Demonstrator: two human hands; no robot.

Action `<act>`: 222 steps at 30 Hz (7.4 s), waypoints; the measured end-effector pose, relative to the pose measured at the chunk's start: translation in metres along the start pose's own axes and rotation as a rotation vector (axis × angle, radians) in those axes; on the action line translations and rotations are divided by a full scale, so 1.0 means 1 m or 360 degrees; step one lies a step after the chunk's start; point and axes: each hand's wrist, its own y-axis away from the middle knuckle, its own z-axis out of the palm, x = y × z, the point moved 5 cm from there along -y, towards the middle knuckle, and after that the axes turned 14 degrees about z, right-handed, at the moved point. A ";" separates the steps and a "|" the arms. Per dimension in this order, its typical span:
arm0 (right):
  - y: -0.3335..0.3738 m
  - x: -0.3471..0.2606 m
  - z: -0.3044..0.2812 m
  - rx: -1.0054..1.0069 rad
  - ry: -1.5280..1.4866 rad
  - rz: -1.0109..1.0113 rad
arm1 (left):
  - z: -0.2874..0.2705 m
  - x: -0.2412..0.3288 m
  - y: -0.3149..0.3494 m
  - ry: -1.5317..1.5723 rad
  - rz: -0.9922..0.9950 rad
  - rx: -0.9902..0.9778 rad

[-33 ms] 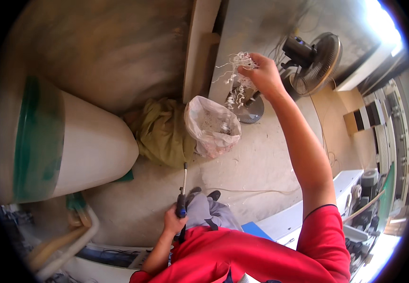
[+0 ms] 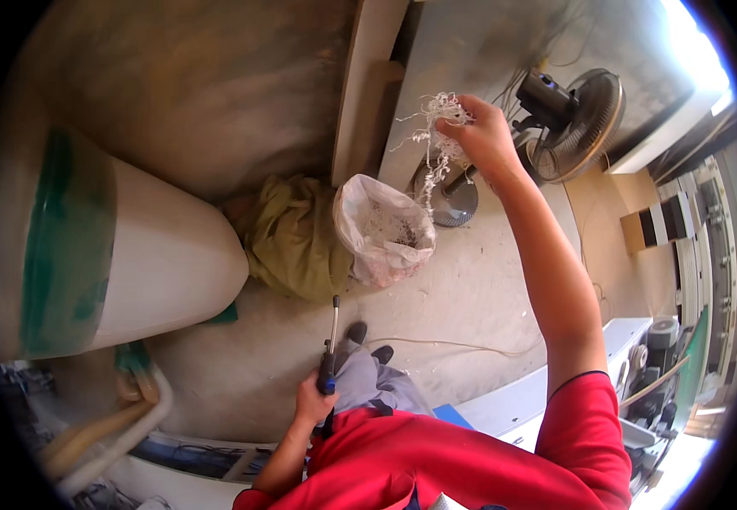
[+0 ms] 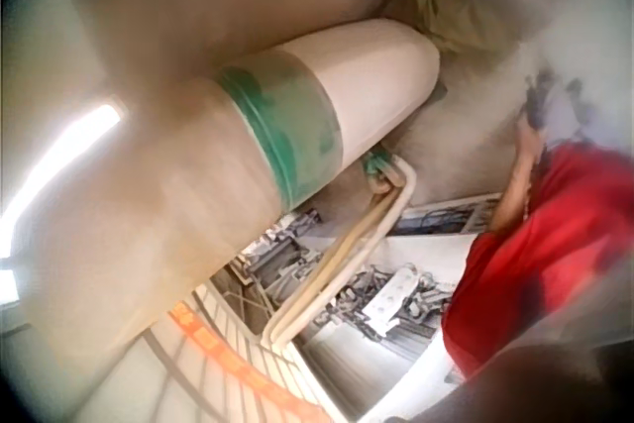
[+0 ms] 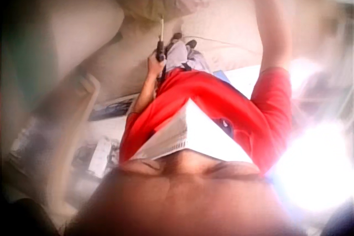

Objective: The person operates a large industrial machine, repeatedly feeding white rectangular panels onto a green conveyor belt. They use a handheld tool to guide the panels and occasionally wipe the machine's surface. The person also briefly cleans a white panel with a spray nozzle.

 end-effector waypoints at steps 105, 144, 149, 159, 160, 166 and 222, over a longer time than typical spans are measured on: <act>0.653 1.282 -2.028 0.4163 -0.1123 0.0842 | 2.560 1.087 0.344 -0.0655 0.1667 -0.4425; 0.801 1.302 -2.008 0.4630 -0.1398 0.0854 | 2.598 1.018 0.571 -0.1124 0.1956 -0.4942; 0.823 1.289 -1.981 0.4627 -0.1393 0.0789 | 2.548 1.016 0.582 -0.1224 0.2072 -0.5016; 0.826 1.276 -1.964 0.4615 -0.1290 0.0830 | 2.521 1.013 0.593 -0.0874 0.2191 -0.5092; 0.826 1.274 -1.964 0.4598 -0.1250 0.0853 | 2.522 1.009 0.592 -0.0890 0.2224 -0.5098; 0.824 1.264 -1.968 0.4616 -0.1239 0.0764 | 2.520 1.010 0.590 -0.0870 0.2242 -0.5092; 0.959 1.243 -1.917 0.4801 -0.0968 0.0967 | 2.442 1.060 0.576 -0.0792 0.2039 -0.5851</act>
